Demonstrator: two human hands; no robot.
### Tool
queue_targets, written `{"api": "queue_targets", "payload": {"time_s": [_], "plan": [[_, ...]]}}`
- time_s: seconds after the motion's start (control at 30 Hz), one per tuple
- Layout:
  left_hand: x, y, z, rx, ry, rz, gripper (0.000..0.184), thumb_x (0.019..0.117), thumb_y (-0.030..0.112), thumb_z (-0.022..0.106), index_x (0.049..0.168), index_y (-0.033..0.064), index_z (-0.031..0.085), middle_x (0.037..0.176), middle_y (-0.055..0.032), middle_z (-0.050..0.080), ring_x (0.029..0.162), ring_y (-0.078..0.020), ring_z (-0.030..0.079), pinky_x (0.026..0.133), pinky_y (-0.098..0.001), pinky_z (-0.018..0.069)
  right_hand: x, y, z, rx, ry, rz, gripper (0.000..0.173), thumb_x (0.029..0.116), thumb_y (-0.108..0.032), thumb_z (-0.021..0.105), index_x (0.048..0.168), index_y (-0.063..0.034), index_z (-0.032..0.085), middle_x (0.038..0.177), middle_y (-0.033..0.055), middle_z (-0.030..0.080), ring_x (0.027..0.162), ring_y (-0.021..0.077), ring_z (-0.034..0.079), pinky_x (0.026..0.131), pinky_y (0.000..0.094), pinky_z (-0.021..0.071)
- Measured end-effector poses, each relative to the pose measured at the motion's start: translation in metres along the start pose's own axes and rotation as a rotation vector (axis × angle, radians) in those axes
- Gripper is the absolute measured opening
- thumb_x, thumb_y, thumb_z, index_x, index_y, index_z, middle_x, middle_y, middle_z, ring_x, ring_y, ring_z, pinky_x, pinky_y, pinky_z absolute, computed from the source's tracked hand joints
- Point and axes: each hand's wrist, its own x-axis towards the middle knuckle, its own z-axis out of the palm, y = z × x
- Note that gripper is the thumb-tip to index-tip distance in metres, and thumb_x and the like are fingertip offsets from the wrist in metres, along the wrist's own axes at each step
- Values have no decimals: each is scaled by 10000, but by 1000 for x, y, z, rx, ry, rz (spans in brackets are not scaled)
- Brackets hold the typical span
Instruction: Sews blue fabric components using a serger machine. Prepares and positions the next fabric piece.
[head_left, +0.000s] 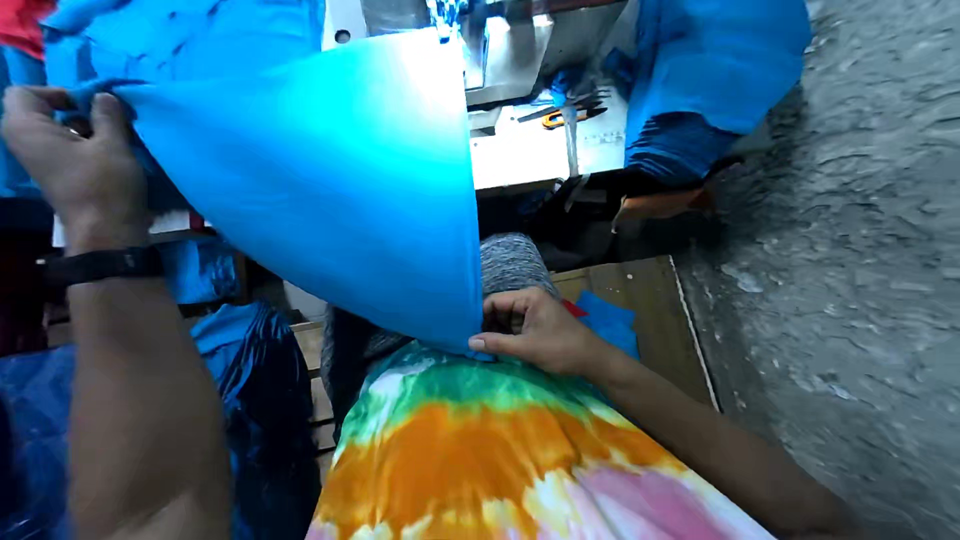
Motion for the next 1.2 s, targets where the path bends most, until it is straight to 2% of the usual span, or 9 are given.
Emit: {"api": "queue_targets", "payload": {"time_s": [0.17,0.47,0.57,0.67,0.77,0.87,0.93,1.07,1.2], "plan": [[-27,27,-12,8,-61,-147,602,1015,390,577,1443,-13,451,1314,-223,570,1122,-228,590,1019,-423,454,-18,7,8,41,153,123,193,883,-92,801,1056,-28,744,879,-5,759,792,20,703,767,190,592],[11,-11,0,47,30,-41,619,958,489,613,1370,32,548,1245,-169,635,1100,-190,625,998,-401,488,-12,8,3,79,174,164,177,876,-80,808,1028,-21,738,861,-3,753,771,21,698,750,191,588],[6,-4,3,121,84,24,629,1020,488,523,1341,-52,544,1272,-262,613,1197,-317,592,1069,-459,433,5,32,-1,-191,233,191,197,881,-207,814,1006,-65,758,841,-22,743,734,16,680,727,209,580],[5,-4,23,201,25,38,575,1055,404,511,1296,-118,550,1273,-361,588,1245,-481,556,1086,-616,395,40,56,-12,-586,260,195,252,948,-307,717,1047,-82,770,916,39,759,840,138,719,831,378,586],[0,-10,44,221,73,-6,524,1012,335,596,1317,-89,551,1322,-350,562,1274,-510,514,1085,-677,345,68,36,-32,-789,389,10,282,976,-343,684,1041,-84,775,916,79,759,870,239,732,836,510,587],[-26,37,55,177,167,169,428,1030,250,543,1379,2,530,1377,-235,562,1242,-359,567,1044,-498,461,102,-4,-60,-740,717,-289,278,916,-279,775,1076,-53,750,954,82,751,861,199,726,803,427,610],[-50,92,75,54,60,383,339,1050,190,528,1333,9,581,1350,-189,595,1217,-276,602,1011,-412,507,130,-28,-72,-587,738,-338,356,906,-208,798,1207,-60,680,1062,55,750,921,121,731,817,319,622],[-78,182,125,-53,-214,546,283,1030,195,583,1258,106,723,1351,-59,658,1271,-216,578,1099,-491,394,163,-28,-74,-165,518,-298,352,924,-116,770,1242,-50,634,896,23,732,740,106,703,665,282,619],[-90,187,161,-62,-165,495,237,1010,200,627,1184,124,770,1223,-32,732,1253,-181,603,1148,-507,326,146,-34,-60,-30,572,-245,319,887,-113,787,1179,-74,664,788,-41,725,662,41,671,620,189,580]]}}
